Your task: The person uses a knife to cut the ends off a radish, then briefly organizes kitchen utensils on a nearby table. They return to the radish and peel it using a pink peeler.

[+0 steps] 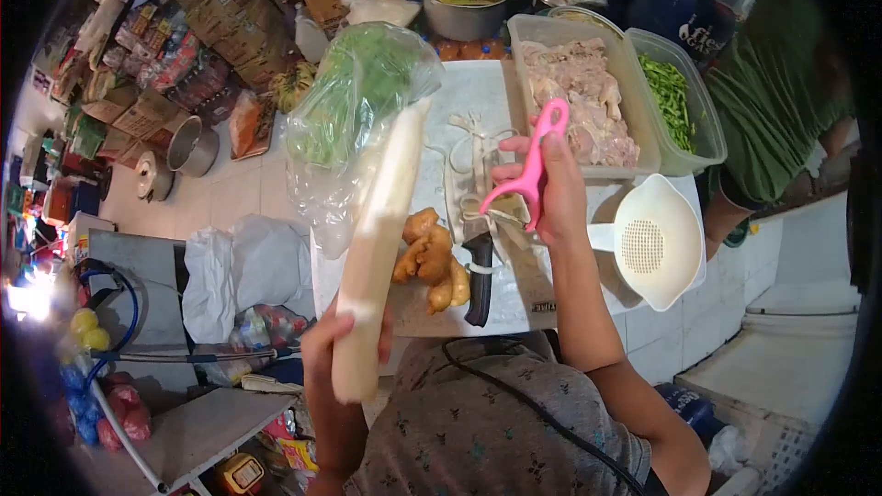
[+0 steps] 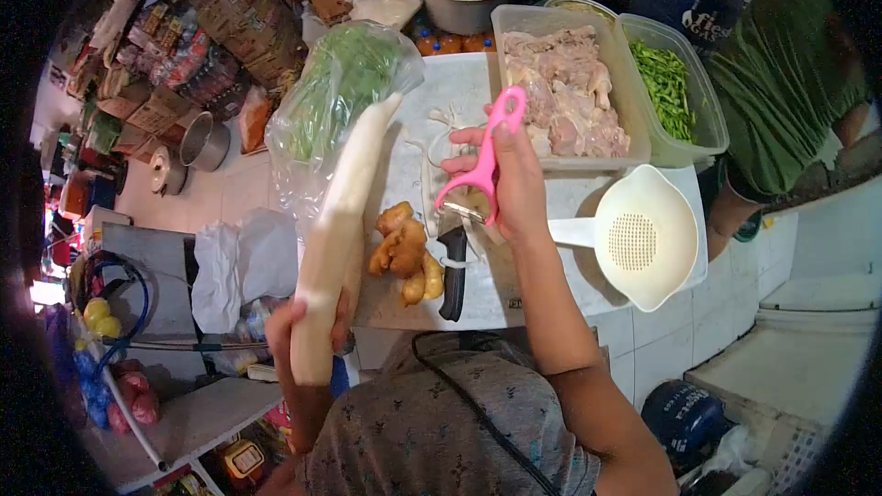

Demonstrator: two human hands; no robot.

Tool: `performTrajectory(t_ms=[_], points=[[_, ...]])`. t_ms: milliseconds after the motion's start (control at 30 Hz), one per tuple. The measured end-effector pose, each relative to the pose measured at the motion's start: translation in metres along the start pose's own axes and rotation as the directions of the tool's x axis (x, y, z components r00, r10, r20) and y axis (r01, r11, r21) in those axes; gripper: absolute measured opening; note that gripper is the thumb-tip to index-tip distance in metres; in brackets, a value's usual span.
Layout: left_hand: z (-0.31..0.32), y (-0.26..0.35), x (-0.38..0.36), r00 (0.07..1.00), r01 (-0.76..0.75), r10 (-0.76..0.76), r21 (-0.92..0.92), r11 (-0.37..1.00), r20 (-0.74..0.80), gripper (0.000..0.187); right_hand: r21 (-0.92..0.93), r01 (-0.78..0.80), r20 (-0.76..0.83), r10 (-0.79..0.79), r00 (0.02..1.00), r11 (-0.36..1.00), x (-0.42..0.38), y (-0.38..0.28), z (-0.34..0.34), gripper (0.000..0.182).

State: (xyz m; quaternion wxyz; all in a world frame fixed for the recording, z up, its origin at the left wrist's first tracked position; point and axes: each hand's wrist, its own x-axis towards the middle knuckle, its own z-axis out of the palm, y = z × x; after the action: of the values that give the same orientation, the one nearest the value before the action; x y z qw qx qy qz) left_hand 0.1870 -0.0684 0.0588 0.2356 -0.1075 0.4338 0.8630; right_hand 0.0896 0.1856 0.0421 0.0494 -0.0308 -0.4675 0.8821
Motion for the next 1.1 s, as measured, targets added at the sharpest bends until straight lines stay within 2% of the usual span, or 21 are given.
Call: performTrajectory(t_ms=[133,233,267,333,433,467,567,600,633,700,767,833,933,1033,1067,1100], points=[[0.000,-0.003,0.065,0.973,0.211,-0.190,-0.160,0.964,0.134,0.049,-0.026,0.142,-0.128,-0.144,0.981,0.990,-0.027,-0.011,0.017,0.039],[0.000,-0.031,0.102,0.895,0.400,-0.289,-0.325,0.857,0.340,0.045,0.021,0.221,-0.089,-0.218,0.972,0.975,-0.040,-0.010,0.021,0.039],[0.005,-0.039,0.105,0.908,0.375,-0.270,-0.331,0.866,0.321,0.043,0.012,0.187,-0.120,-0.184,0.976,0.982,-0.046,-0.014,0.032,0.039],[0.013,-0.057,0.109,0.931,0.328,-0.236,-0.354,0.876,0.279,0.040,0.036,0.176,-0.078,-0.173,0.982,0.984,-0.054,-0.010,0.042,0.038],[0.023,-0.059,0.107,0.907,0.315,-0.177,-0.336,0.888,0.383,0.035,0.000,0.092,0.023,-0.092,0.996,0.996,-0.061,-0.002,0.053,0.038],[0.023,-0.064,0.110,0.932,0.343,-0.258,-0.388,0.855,0.256,0.033,-0.027,0.073,0.058,-0.072,0.996,0.997,-0.062,0.001,0.059,0.038],[0.026,-0.069,0.107,0.940,0.295,-0.160,-0.484,0.824,0.302,0.033,0.015,0.014,0.206,-0.017,0.978,1.000,-0.065,0.006,0.066,0.035],[0.021,-0.069,0.108,0.916,0.303,-0.102,-0.504,0.809,0.388,0.033,0.049,-0.002,0.264,-0.011,0.964,0.999,-0.064,0.009,0.068,0.034],[0.015,-0.068,0.110,0.882,0.316,-0.044,-0.521,0.793,0.469,0.033,0.042,-0.022,0.256,0.011,0.967,0.999,-0.063,0.011,0.070,0.033],[0.025,-0.062,0.106,0.915,0.234,-0.056,-0.411,0.881,0.399,0.033,0.014,-0.063,0.234,0.058,0.971,0.998,-0.062,0.013,0.072,0.033],[0.027,-0.070,0.109,0.951,0.257,-0.129,-0.482,0.838,0.283,0.035,-0.004,-0.072,0.202,0.072,0.977,0.997,-0.061,0.013,0.072,0.033],[0.034,-0.065,0.108,0.965,0.246,-0.168,-0.470,0.848,0.202,0.035,-0.026,-0.083,0.166,0.086,0.982,0.996,-0.061,0.015,0.074,0.033],[0.021,-0.080,0.114,0.936,0.307,-0.114,-0.612,0.729,0.334,0.035,-0.062,-0.096,0.121,0.103,0.987,0.993,-0.063,0.021,0.079,0.034],[0.022,-0.074,0.111,0.929,0.328,-0.130,-0.608,0.723,0.346,0.036,-0.112,-0.080,0.111,0.093,0.989,0.990,-0.065,0.025,0.079,0.034],[0.026,-0.075,0.109,0.962,0.239,-0.135,-0.493,0.836,0.237,0.035,-0.131,-0.067,0.110,0.082,0.991,0.989,-0.065,0.024,0.079,0.034],[0.027,-0.074,0.107,0.962,0.240,-0.141,-0.480,0.844,0.233,0.034,-0.150,-0.051,0.109,0.067,0.992,0.987,-0.066,0.024,0.080,0.034]])
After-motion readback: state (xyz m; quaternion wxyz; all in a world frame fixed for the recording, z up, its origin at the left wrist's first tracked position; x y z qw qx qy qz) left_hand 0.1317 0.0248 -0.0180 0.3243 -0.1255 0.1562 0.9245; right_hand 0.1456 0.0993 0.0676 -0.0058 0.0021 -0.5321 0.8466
